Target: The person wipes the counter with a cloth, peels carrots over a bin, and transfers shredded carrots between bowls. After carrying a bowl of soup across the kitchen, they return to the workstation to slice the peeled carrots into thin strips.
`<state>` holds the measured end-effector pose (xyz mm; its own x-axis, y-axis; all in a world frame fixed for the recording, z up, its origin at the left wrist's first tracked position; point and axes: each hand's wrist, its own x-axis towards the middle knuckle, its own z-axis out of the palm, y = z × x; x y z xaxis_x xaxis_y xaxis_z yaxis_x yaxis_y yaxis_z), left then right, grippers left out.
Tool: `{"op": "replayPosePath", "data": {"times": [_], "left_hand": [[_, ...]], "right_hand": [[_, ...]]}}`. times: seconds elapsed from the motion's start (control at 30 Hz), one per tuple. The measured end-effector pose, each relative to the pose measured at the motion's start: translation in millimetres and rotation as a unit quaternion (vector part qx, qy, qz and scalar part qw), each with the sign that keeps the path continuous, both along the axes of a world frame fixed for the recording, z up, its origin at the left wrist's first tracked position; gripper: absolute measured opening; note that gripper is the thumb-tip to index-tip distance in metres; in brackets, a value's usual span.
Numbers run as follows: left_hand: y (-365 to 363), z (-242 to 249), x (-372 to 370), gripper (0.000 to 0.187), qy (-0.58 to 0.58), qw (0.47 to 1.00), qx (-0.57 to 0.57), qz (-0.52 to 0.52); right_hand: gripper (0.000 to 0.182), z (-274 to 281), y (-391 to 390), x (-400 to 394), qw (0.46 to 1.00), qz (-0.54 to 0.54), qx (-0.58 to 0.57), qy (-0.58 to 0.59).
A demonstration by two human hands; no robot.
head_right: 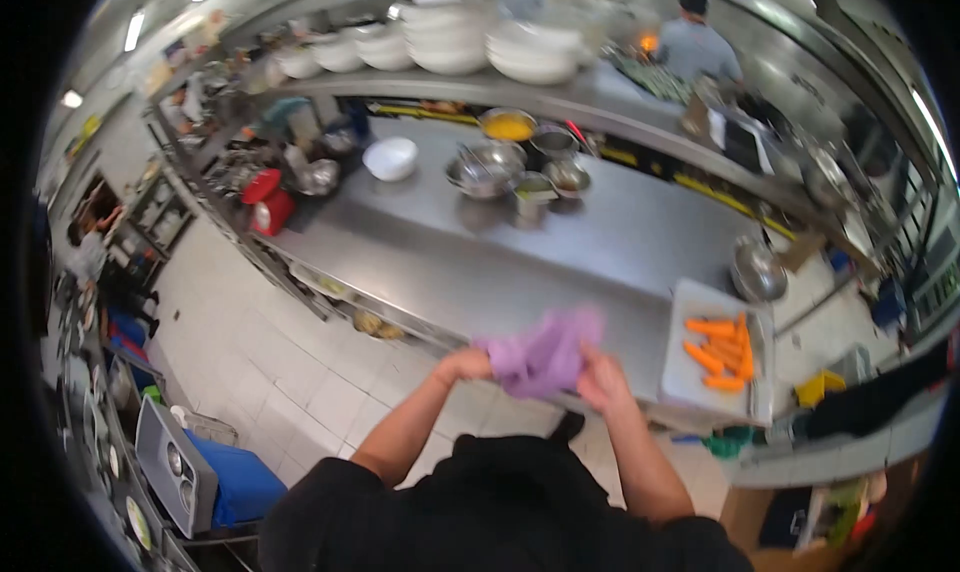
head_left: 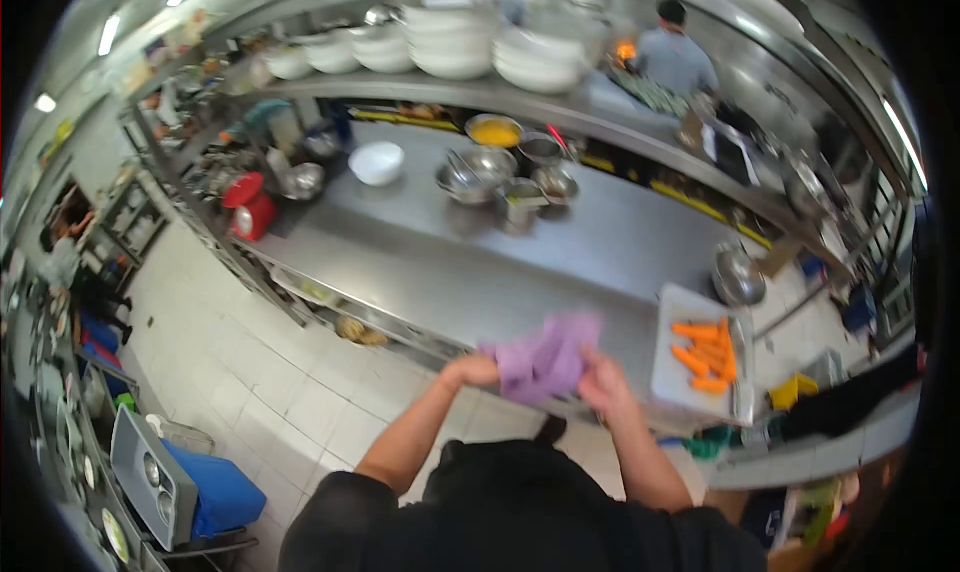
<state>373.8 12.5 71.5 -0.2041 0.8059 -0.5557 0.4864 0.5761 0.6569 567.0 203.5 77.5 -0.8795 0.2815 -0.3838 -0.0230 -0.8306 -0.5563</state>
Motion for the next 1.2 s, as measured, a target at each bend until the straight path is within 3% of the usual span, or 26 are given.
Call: {"op": "replayPosePath", "data": {"times": [0.03, 0.07, 0.1, 0.2, 0.27, 0.33, 0.47, 0.5, 0.53, 0.57, 0.6, 0.63, 0.67, 0.7, 0.73, 0.77, 0.8, 0.83, 0.87, 0.93, 0.97, 1.0, 1.07, 1.1, 1.17, 1.2], "left_hand": [[-16.0, -32.5, 0.4, 0.058, -0.109, 0.987, 0.111, 0.029], [-30.4, -70.5, 7.3, 0.057, -0.219, 0.949, 0.221, 0.048], [-23.6, -69.1, 20.6, 0.059, -0.497, 0.812, 0.176, 0.251], [-43.4, -110.9, -10.2, 0.064, -0.393, 0.809, 0.269, 0.346], [-66.7, -67.0, -18.6, 0.067, -0.388, 0.785, 0.265, 0.404], [-83.3, -42.9, -29.8, 0.070, -0.510, 0.730, 0.181, 0.418], [-119.4, -25.1, -31.1, 0.066, -0.604, 0.599, 0.236, 0.469], [-125.4, -21.4, -26.5, 0.066, -0.602, 0.602, 0.234, 0.469], [-133.1, -14.6, -19.0, 0.063, -0.398, 0.752, 0.260, 0.455], [-140.3, -6.4, -11.0, 0.062, -0.170, 0.854, 0.269, 0.412], [-145.1, 9.7, -5.8, 0.062, -0.171, 0.855, 0.263, 0.412], [-146.2, 32.3, -5.8, 0.058, -0.020, 0.927, 0.262, 0.269], [-143.1, 47.8, -11.6, 0.055, 0.127, 0.955, 0.248, 0.106], [-137.9, 51.5, -21.6, 0.035, 0.202, 0.959, 0.193, 0.044], [-130.4, 73.6, -24.9, 0.026, 0.225, 0.954, 0.187, 0.067], [-120.3, 97.7, -27.8, 0.019, 0.246, 0.948, 0.184, 0.087], [-111.6, 107.2, -38.8, 0.019, 0.274, 0.913, 0.298, 0.048], [-100.7, 111.3, -45.8, 0.022, 0.299, 0.862, 0.409, 0.023], [-84.0, 110.5, -44.5, 0.022, 0.283, 0.867, 0.409, 0.009], [-65.6, 108.6, -40.5, 0.031, -0.048, 0.918, 0.374, 0.126], [-53.3, 92.4, -35.1, 0.028, -0.247, 0.890, 0.321, 0.208], [-41.3, 79.4, -22.5, 0.028, -0.254, 0.891, 0.315, 0.207], [-16.4, 54.1, 6.2, 0.022, -0.528, 0.737, 0.283, 0.312], [-3.8, 36.1, 15.2, 0.022, -0.535, 0.733, 0.280, 0.313], [25.7, -2.0, 33.8, 0.027, -0.716, 0.594, 0.222, 0.293], [38.0, -4.8, 39.7, 0.027, -0.724, 0.582, 0.221, 0.297]], "right_hand": [[0.035, -45.5, 11.0, 2.5, 0.996, 0.080, 0.006, -0.041], [0.032, -41.4, 3.5, 5.7, 0.990, 0.106, 0.020, -0.088], [0.030, -44.5, 3.5, 6.1, 0.988, 0.136, 0.011, -0.069], [0.035, -9.4, -15.0, -5.7, 0.987, 0.072, 0.086, -0.111], [0.040, -26.3, -7.7, -16.7, 0.980, 0.079, 0.138, -0.123], [0.052, -40.4, 7.4, -25.6, 0.953, 0.086, 0.253, -0.146], [0.057, -42.9, 7.9, -28.2, 0.955, 0.004, 0.272, -0.119], [0.053, -29.4, 2.0, -22.1, 0.932, 0.032, 0.353, -0.072], [0.050, -14.1, -4.4, -15.7, 0.900, 0.060, 0.431, -0.025], [0.050, 6.0, -10.9, -7.9, 0.902, 0.059, 0.428, -0.025], [0.043, 30.5, -17.4, 0.8, 0.808, 0.085, 0.581, -0.049], [0.036, 47.9, -21.3, 3.8, 0.690, 0.111, 0.712, -0.072], [0.029, 58.9, -17.4, 2.3, 0.654, 0.121, 0.742, -0.079], [0.025, 67.8, -8.9, 8.1, 0.622, 0.128, 0.766, -0.102], [0.024, 48.0, 5.0, 11.6, 0.568, 0.036, 0.819, -0.075], [0.026, 87.0, -3.4, 14.8, 0.624, 0.016, 0.777, -0.079], [0.030, 78.5, 12.9, 12.4, 0.663, -0.002, 0.748, -0.033], [0.027, 88.2, 24.2, 10.1, 0.694, 0.028, 0.713, -0.095], [0.025, 94.5, 26.2, 6.3, 0.722, 0.059, 0.674, -0.145], [0.023, 98.6, -1.8, -1.2, 0.720, 0.013, 0.672, -0.172], [0.022, 102.1, -11.8, -7.1, 0.713, -0.025, 0.675, -0.188], [0.022, 105.8, -22.7, -8.8, 0.714, -0.023, 0.672, -0.196], [0.018, 109.1, -40.9, -2.8, 0.909, 0.063, 0.411, 0.014], [0.018, 79.5, -30.9, 0.9, 0.910, 0.066, 0.410, 0.005], [0.028, -2.2, 5.2, 11.2, 0.755, 0.016, 0.641, -0.139], [0.028, -5.2, 5.7, 19.7, 0.752, 0.028, 0.642, -0.147]]}}
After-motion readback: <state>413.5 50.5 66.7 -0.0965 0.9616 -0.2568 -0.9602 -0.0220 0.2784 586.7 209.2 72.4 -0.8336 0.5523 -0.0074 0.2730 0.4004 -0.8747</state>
